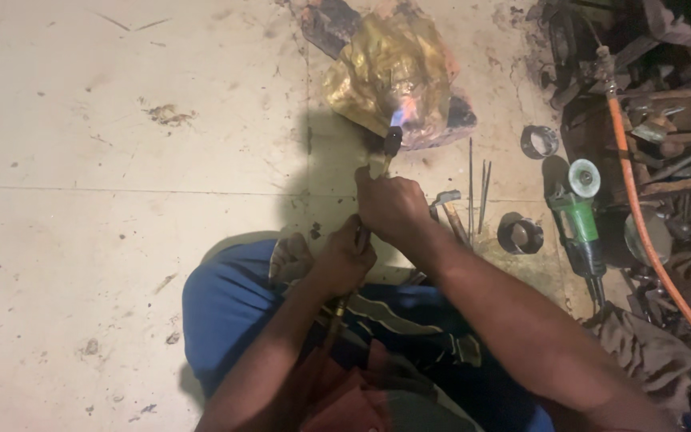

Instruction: The person sits on the floor and uses a blowtorch to heat a metal object placed on a brick. They repeatedly apply a thin metal rod to the heated area, likely for soldering or brazing, while adjusting the torch flame throughout the process.

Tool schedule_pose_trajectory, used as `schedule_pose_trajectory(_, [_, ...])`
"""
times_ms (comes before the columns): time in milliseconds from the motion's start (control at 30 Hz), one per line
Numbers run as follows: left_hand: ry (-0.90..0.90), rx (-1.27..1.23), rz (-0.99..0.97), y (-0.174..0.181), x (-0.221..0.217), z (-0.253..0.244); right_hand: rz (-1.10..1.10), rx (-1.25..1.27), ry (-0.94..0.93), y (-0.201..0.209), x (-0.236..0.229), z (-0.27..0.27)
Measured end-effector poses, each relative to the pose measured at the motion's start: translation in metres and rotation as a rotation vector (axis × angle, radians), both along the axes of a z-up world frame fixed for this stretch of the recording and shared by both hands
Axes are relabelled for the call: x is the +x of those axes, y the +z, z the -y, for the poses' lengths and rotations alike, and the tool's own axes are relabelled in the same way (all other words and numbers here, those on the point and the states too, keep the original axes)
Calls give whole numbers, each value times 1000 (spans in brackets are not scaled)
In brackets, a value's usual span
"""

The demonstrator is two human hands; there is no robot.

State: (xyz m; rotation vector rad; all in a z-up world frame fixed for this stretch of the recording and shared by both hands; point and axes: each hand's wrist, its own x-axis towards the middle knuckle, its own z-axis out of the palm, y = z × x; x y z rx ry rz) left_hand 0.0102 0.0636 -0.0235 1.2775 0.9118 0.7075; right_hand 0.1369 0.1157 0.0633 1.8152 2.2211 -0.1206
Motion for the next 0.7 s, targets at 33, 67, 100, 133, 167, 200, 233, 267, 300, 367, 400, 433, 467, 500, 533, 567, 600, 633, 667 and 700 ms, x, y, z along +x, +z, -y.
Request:
schedule_pose_trajectory(33, [5, 28, -18, -2, -1, 0, -11, -9, -10, 0, -1, -1])
schedule_pose_trajectory(67, [10, 57, -36, -4, -1, 1, -21, -18, -21, 1, -2, -2])
schedule_pose_trajectory(100, [12, 83, -56, -6, -1, 2, -33, -28, -34, 2, -3, -2])
schedule_pose_trajectory(133, [24, 100, -44, -7, 0, 3, -24, -25, -24, 2, -3, -2])
schedule_pose_trajectory(167, [32, 117, -31, -9, 1, 3, -14, -21, -18, 4, -2, -2])
schedule_pose_trajectory(200, [41, 134, -17, -10, 2, 4, -4, -18, -12, 5, -1, -1])
schedule_pose_trajectory(233, [67, 215, -6, -10, 3, 3, -3, -29, -15, 5, -1, -1])
schedule_pose_trajectory(267, [92, 296, 6, -10, 4, 2, -1, -40, -17, 6, 0, -1])
schedule_pose_trajectory(300, [118, 377, 18, -8, 4, 2, 1, -51, -19, 6, 0, -1])
schedule_pose_trajectory(367, [37, 111, 8, -3, 2, 3, 3, -55, -9, 8, -1, 0])
schedule_pose_trajectory(400, [-4, -21, 3, 1, 1, 3, 4, -56, -4, 8, -1, 0])
schedule_pose_trajectory(433, [0, -13, 8, 5, 0, 3, 11, -56, 4, 9, -2, 0])
schedule_pose_trajectory(467, [4, -5, 13, 8, 0, 2, 19, -55, 11, 10, -2, 0])
schedule_pose_trajectory(500, [9, 2, 18, 10, -1, 3, 25, -56, 18, 11, -3, 1])
schedule_pose_trajectory(533, [3, -13, 17, 12, -2, 3, 28, -64, 7, 12, -3, 0])
schedule_pose_trajectory(567, [-2, -27, 15, 12, -3, 3, 31, -72, -4, 14, -4, 0])
schedule_pose_trajectory(600, [-7, -42, 14, 12, -3, 3, 34, -80, -15, 15, -4, 0])
schedule_pose_trajectory(633, [-2, -26, 13, 11, -3, 3, 27, -57, 8, 16, -5, 1])
schedule_pose_trajectory(667, [3, -11, 11, 9, -2, 3, 19, -35, 31, 17, -6, 2])
schedule_pose_trajectory(700, [5, 6, 11, 7, -1, 2, 12, -10, 52, 19, -6, 3])
